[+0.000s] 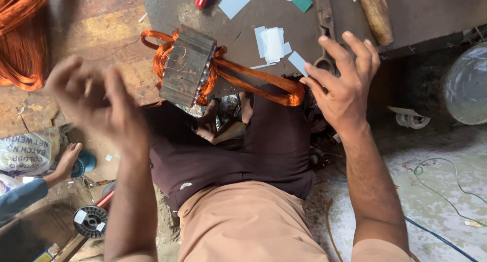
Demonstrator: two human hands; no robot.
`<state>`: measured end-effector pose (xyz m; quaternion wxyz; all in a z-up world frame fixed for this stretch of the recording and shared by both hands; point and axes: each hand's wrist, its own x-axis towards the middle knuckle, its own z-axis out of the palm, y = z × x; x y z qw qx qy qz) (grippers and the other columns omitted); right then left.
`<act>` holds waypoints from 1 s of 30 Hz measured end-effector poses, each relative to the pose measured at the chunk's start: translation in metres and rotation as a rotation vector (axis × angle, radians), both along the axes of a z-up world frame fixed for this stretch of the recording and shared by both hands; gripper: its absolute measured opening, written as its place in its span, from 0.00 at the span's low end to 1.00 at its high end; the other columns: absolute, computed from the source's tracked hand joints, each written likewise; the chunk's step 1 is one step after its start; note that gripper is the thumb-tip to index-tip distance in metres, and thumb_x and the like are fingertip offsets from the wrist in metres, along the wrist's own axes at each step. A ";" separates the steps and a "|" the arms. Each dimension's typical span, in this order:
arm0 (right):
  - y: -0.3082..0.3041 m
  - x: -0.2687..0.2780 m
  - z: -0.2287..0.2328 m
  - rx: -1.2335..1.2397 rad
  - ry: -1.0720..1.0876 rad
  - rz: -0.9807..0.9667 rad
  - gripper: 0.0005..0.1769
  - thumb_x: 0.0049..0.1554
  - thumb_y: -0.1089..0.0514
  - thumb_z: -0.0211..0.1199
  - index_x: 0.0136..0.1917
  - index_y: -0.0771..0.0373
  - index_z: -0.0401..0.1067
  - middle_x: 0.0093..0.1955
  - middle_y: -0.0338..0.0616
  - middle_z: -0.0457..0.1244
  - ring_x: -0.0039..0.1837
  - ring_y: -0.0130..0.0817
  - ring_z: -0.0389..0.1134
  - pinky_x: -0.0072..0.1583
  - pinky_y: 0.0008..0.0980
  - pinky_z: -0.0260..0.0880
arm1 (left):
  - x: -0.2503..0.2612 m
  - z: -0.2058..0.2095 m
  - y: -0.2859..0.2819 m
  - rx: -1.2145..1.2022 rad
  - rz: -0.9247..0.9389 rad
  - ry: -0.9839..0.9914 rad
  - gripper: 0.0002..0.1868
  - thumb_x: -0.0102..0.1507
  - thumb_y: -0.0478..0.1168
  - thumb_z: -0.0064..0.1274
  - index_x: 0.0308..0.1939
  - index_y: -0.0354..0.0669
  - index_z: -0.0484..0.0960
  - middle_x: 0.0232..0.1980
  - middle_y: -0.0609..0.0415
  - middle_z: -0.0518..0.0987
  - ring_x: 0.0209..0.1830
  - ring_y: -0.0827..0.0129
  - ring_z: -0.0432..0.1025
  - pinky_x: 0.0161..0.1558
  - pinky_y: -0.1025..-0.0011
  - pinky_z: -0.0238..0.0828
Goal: The person cuts a small white insulating strip and places it into a metal core. They then wind a copper wire around the core by hand, repeatedly inserting additional white strips between layers to insulate the windings.
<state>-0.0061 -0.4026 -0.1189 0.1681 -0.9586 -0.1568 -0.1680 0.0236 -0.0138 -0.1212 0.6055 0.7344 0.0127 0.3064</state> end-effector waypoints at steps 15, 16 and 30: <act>0.097 -0.059 0.058 1.044 0.326 -0.009 0.10 0.59 0.74 0.66 0.55 0.72 0.76 0.52 0.48 0.69 0.50 0.27 0.70 0.48 0.22 0.69 | -0.048 0.077 -0.098 -0.152 -0.834 0.502 0.10 0.68 0.31 0.58 0.53 0.34 0.84 0.44 0.52 0.85 0.38 0.78 0.80 0.40 0.78 0.80; 0.099 -0.060 0.060 0.970 0.313 -0.005 0.11 0.58 0.74 0.69 0.55 0.72 0.76 0.52 0.48 0.69 0.49 0.27 0.69 0.46 0.22 0.66 | -0.050 0.074 -0.095 -0.147 -0.836 0.535 0.10 0.67 0.32 0.59 0.53 0.35 0.84 0.44 0.53 0.85 0.38 0.78 0.80 0.39 0.79 0.80; 0.111 -0.058 0.071 0.876 0.157 0.303 0.10 0.53 0.72 0.72 0.48 0.68 0.75 0.41 0.47 0.70 0.43 0.34 0.75 0.42 0.27 0.73 | -0.064 0.082 -0.066 0.297 -0.796 0.077 0.07 0.63 0.32 0.64 0.44 0.39 0.82 0.39 0.51 0.82 0.36 0.62 0.79 0.38 0.68 0.76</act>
